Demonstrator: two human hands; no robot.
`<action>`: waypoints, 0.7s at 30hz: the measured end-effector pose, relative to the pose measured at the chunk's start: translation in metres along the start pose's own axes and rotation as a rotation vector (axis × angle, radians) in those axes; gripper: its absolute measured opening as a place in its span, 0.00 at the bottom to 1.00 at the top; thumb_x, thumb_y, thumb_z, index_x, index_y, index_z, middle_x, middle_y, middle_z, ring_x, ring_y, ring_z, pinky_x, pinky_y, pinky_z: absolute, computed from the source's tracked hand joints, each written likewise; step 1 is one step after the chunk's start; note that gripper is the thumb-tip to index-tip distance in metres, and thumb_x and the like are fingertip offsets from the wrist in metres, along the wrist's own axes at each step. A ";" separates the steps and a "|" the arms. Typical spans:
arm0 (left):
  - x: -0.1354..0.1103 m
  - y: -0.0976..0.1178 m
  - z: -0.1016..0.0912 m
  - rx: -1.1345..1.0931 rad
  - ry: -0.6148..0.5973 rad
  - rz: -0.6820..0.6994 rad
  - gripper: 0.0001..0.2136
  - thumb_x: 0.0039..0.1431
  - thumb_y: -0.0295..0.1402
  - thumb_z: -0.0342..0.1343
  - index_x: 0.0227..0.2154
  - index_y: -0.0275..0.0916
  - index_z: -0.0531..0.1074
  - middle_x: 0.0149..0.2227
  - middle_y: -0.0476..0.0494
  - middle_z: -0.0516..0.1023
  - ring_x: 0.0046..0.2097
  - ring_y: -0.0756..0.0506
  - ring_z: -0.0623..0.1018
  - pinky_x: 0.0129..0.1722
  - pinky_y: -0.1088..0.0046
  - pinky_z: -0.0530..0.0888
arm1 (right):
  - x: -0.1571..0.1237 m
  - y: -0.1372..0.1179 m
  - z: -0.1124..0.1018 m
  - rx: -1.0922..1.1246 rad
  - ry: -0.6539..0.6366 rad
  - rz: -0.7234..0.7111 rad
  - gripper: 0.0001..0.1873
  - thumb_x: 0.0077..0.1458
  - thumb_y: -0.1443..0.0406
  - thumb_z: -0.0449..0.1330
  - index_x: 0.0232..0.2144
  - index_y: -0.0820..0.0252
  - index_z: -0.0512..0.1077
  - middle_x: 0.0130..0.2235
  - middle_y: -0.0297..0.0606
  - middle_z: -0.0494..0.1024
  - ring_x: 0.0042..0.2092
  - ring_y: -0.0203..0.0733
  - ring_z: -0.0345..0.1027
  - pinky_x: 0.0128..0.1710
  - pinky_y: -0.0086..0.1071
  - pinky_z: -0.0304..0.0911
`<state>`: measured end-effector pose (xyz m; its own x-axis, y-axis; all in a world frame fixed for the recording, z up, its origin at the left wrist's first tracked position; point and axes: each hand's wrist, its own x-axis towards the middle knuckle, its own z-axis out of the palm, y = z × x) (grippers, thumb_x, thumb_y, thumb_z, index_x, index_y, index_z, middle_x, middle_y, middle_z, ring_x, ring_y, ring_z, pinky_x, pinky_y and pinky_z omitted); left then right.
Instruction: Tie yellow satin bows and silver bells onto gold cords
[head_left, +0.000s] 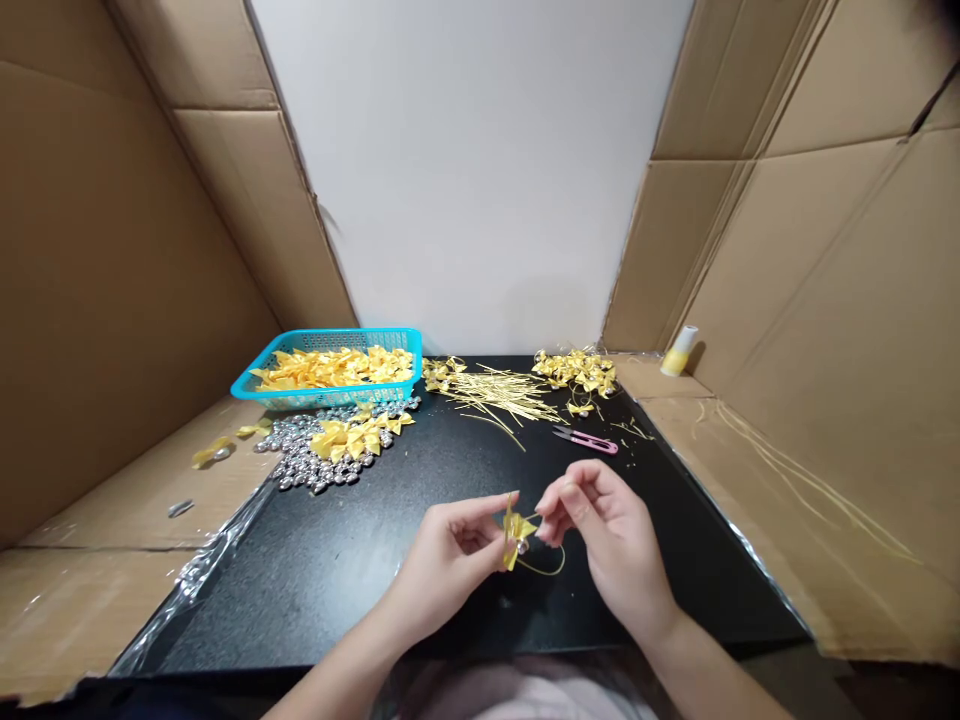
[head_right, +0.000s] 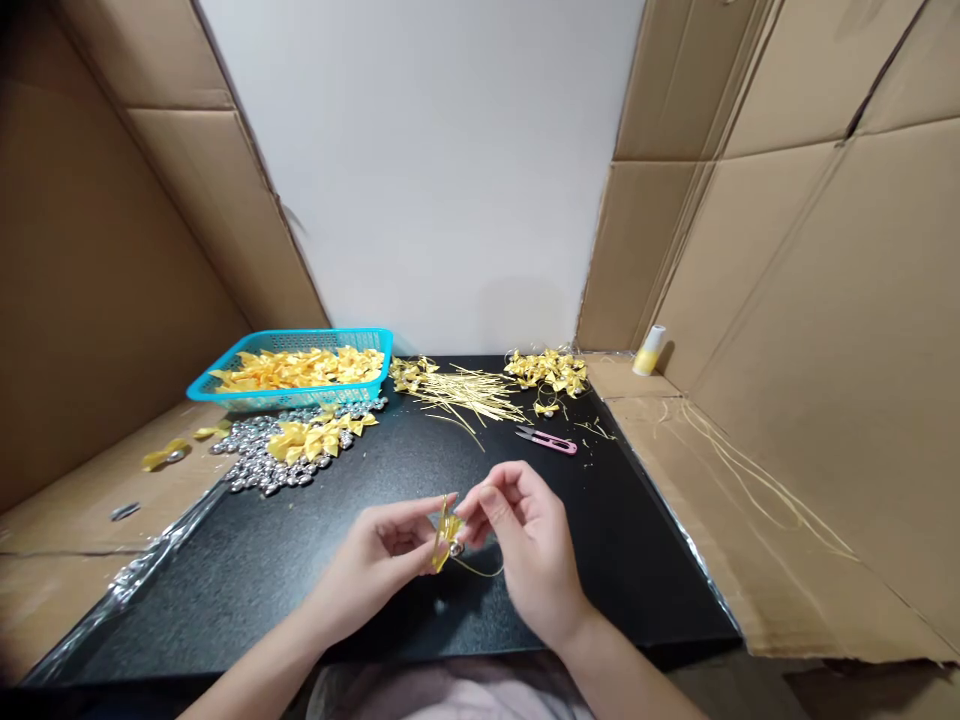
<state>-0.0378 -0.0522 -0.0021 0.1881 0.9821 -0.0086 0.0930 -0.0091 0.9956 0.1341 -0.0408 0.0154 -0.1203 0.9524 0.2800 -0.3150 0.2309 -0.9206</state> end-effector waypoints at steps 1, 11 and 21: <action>0.003 0.003 -0.003 0.052 -0.009 0.017 0.20 0.52 0.34 0.61 0.48 0.33 0.75 0.22 0.49 0.75 0.24 0.52 0.71 0.27 0.76 0.70 | 0.006 -0.008 -0.003 0.047 -0.027 0.068 0.12 0.55 0.57 0.62 0.28 0.60 0.68 0.26 0.34 0.77 0.23 0.32 0.71 0.23 0.25 0.69; 0.056 0.014 -0.021 0.182 -0.222 0.013 0.21 0.48 0.28 0.60 0.48 0.32 0.75 0.22 0.49 0.77 0.23 0.51 0.74 0.26 0.76 0.69 | 0.081 -0.095 -0.048 0.142 0.031 -0.154 0.07 0.43 0.65 0.71 0.27 0.48 0.78 0.31 0.24 0.81 0.32 0.28 0.76 0.30 0.17 0.73; 0.068 -0.003 -0.023 0.057 -0.264 -0.058 0.23 0.46 0.32 0.65 0.47 0.31 0.75 0.21 0.51 0.75 0.23 0.52 0.73 0.28 0.75 0.70 | 0.125 -0.110 -0.083 0.043 0.014 -0.300 0.07 0.53 0.66 0.65 0.32 0.44 0.78 0.38 0.22 0.80 0.39 0.29 0.76 0.37 0.19 0.73</action>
<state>-0.0477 0.0194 -0.0040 0.4285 0.8983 -0.0969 0.1641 0.0281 0.9860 0.2323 0.0689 0.1293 -0.0029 0.8459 0.5333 -0.3745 0.4935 -0.7850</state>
